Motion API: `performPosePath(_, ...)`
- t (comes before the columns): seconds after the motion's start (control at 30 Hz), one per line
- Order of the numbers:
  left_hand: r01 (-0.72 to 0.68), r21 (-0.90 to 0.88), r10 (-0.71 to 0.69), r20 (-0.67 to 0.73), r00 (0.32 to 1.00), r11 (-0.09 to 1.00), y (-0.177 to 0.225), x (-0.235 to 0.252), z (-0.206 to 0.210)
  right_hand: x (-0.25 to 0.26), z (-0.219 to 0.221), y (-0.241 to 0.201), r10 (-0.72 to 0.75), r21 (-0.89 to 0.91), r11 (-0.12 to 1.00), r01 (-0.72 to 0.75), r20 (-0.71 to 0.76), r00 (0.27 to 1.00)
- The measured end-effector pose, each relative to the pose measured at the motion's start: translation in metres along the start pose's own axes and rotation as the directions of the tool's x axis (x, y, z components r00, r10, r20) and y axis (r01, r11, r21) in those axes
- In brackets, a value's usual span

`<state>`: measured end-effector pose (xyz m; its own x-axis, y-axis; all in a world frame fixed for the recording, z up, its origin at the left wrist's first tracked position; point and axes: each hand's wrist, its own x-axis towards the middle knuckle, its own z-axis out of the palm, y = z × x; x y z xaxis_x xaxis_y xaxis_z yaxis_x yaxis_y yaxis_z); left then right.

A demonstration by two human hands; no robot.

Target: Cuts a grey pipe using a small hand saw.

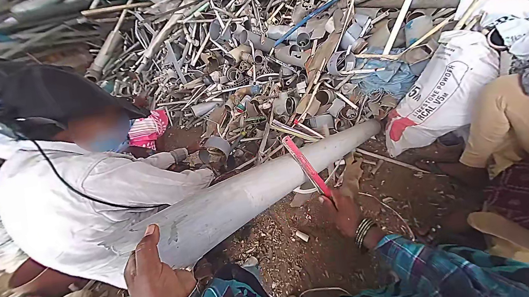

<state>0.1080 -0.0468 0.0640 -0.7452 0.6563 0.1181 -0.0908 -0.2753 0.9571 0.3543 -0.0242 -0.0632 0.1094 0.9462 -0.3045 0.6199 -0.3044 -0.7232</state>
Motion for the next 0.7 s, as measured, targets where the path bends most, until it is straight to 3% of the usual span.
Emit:
performPosePath(0.1,-0.012,0.019,0.012,-0.012,1.000,1.000,-0.003,0.003,-0.001,-0.013,0.009,-0.009,0.013,0.114,0.993,-0.016,0.030,0.999)
performPosePath(0.2,-0.031,0.009,0.031,-0.012,0.999,0.999,-0.002,0.000,0.002,-0.053,0.030,-0.027,-0.280,0.076,0.959,0.274,0.075,0.957)
performPosePath(0.27,-0.035,-0.009,0.035,-0.007,0.999,0.999,-0.003,-0.001,0.001,-0.059,0.040,-0.026,-0.351,0.036,0.936,0.349,0.098,0.931)
performPosePath(0.33,-0.026,-0.010,0.026,0.013,1.000,1.000,-0.002,-0.001,-0.001,-0.041,0.039,-0.010,-0.247,0.044,0.968,0.246,0.018,0.969)
performPosePath(0.4,-0.011,-0.008,0.011,0.021,1.000,1.000,-0.001,-0.001,-0.001,-0.006,0.029,0.020,-0.013,0.133,0.991,0.024,-0.078,0.997)
performPosePath(0.47,-0.015,-0.014,0.016,0.018,1.000,1.000,-0.003,0.001,-0.002,0.026,0.015,0.050,0.206,0.237,0.956,-0.175,-0.117,0.971)
performPosePath(0.53,-0.022,-0.027,0.022,0.020,1.000,0.999,-0.005,0.002,-0.002,0.029,0.008,0.055,0.279,0.328,0.915,-0.234,-0.096,0.956)
performPosePath(0.57,-0.018,-0.030,0.019,0.026,0.999,0.999,-0.004,0.003,-0.002,0.023,0.012,0.049,0.237,0.364,0.911,-0.192,-0.083,0.968)
performPosePath(0.63,-0.009,-0.024,0.009,0.019,1.000,1.000,-0.002,0.002,0.001,-0.002,0.025,0.029,0.020,0.347,0.938,-0.013,-0.016,1.000)
performPosePath(0.7,-0.016,-0.027,0.016,0.013,1.000,1.000,-0.004,0.003,0.001,-0.026,0.034,0.009,-0.187,0.264,0.952,0.155,0.100,0.977)
